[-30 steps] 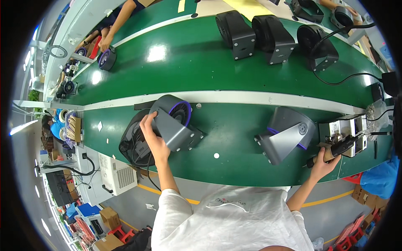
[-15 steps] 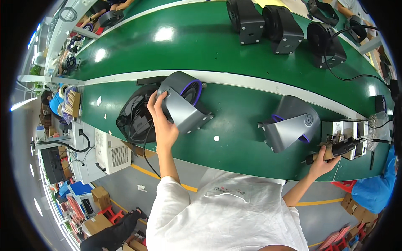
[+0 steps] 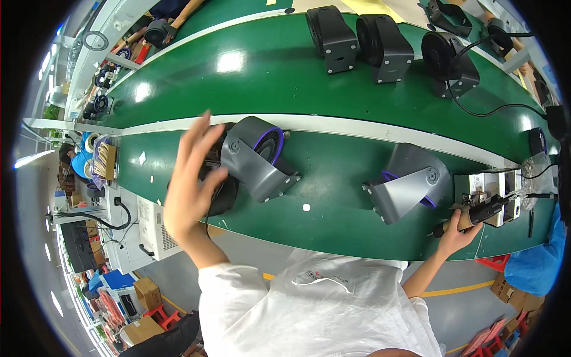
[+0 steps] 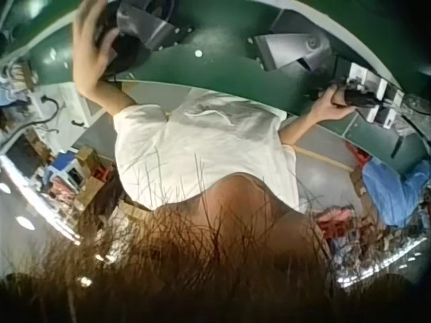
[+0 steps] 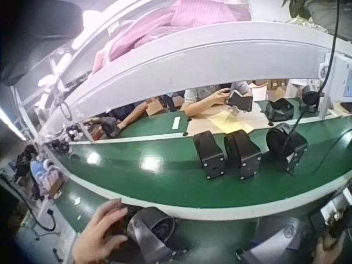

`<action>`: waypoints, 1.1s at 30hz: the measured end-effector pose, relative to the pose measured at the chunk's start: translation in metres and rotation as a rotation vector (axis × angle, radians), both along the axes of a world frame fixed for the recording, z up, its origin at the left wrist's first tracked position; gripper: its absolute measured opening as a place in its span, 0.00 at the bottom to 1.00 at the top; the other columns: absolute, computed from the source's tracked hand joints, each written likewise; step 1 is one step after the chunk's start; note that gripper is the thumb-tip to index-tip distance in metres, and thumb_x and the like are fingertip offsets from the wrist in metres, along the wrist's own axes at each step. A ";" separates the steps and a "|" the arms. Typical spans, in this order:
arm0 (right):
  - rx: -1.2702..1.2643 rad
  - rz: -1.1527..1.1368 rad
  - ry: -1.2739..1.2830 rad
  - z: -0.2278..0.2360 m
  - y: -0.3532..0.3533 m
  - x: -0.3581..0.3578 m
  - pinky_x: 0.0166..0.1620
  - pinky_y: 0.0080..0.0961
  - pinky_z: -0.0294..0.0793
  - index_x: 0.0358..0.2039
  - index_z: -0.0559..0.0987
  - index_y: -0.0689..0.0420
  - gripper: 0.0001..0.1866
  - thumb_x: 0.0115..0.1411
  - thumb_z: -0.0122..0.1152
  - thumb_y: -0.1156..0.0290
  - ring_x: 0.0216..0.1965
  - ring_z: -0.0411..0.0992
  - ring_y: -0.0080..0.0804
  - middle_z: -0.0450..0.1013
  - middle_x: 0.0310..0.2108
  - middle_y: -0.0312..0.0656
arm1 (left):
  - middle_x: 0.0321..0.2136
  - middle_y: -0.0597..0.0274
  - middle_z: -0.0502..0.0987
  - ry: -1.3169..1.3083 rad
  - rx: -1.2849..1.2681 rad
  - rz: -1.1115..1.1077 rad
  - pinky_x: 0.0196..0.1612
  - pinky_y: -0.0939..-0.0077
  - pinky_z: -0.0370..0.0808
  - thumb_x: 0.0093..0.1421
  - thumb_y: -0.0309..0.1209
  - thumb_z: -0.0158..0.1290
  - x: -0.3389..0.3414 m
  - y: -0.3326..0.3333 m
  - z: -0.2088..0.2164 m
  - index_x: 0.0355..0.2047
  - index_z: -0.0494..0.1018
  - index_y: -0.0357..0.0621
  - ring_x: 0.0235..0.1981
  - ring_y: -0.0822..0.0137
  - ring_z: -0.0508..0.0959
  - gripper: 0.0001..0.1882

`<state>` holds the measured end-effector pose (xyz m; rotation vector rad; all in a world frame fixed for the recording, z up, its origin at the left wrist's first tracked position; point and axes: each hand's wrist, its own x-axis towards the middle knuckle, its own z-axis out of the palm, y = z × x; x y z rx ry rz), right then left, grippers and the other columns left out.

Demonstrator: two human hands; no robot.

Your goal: Use an electric screwdriver to assemble plastic housing components on an electronics production line.

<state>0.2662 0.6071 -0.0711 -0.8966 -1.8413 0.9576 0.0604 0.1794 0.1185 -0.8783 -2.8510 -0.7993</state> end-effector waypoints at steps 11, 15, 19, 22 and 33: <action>0.019 -0.016 0.026 -0.002 -0.002 -0.001 0.48 0.24 0.68 0.52 0.65 0.68 0.28 0.54 0.65 0.72 0.42 0.70 0.29 0.70 0.44 0.45 | 0.62 0.59 0.56 0.125 -0.144 -0.277 0.59 0.63 0.63 0.55 0.31 0.56 -0.287 0.122 -0.083 0.61 0.58 0.59 0.59 0.54 0.63 0.33; 0.096 -0.075 -0.029 -0.006 -0.001 -0.001 0.49 0.24 0.68 0.53 0.65 0.68 0.29 0.54 0.65 0.72 0.42 0.70 0.29 0.70 0.45 0.45 | 0.62 0.57 0.55 0.066 -0.075 -0.309 0.59 0.64 0.63 0.55 0.33 0.56 -0.318 0.132 -0.109 0.60 0.58 0.58 0.58 0.54 0.64 0.33; 0.076 -0.141 -0.032 -0.007 -0.001 0.004 0.49 0.25 0.68 0.54 0.65 0.68 0.30 0.53 0.66 0.71 0.42 0.70 0.30 0.70 0.46 0.45 | 0.49 0.55 0.63 0.185 0.122 -0.465 0.49 0.65 0.64 0.57 0.34 0.54 -0.314 0.141 -0.098 0.51 0.61 0.48 0.47 0.57 0.66 0.23; 0.100 -0.137 -0.035 -0.009 -0.001 0.003 0.48 0.25 0.68 0.53 0.66 0.68 0.30 0.53 0.66 0.70 0.42 0.70 0.30 0.71 0.46 0.45 | 0.25 0.53 0.72 0.446 0.424 -0.796 0.29 0.67 0.67 0.60 0.35 0.52 -0.307 0.143 -0.084 0.33 0.65 0.37 0.25 0.59 0.71 0.13; 0.152 -0.151 -0.154 -0.006 0.012 0.010 0.47 0.27 0.69 0.51 0.69 0.67 0.30 0.51 0.68 0.65 0.40 0.72 0.34 0.72 0.45 0.48 | 0.37 0.42 0.72 0.442 0.407 0.010 0.46 0.58 0.70 0.50 0.26 0.54 -0.305 0.110 -0.119 0.47 0.64 0.42 0.41 0.44 0.73 0.22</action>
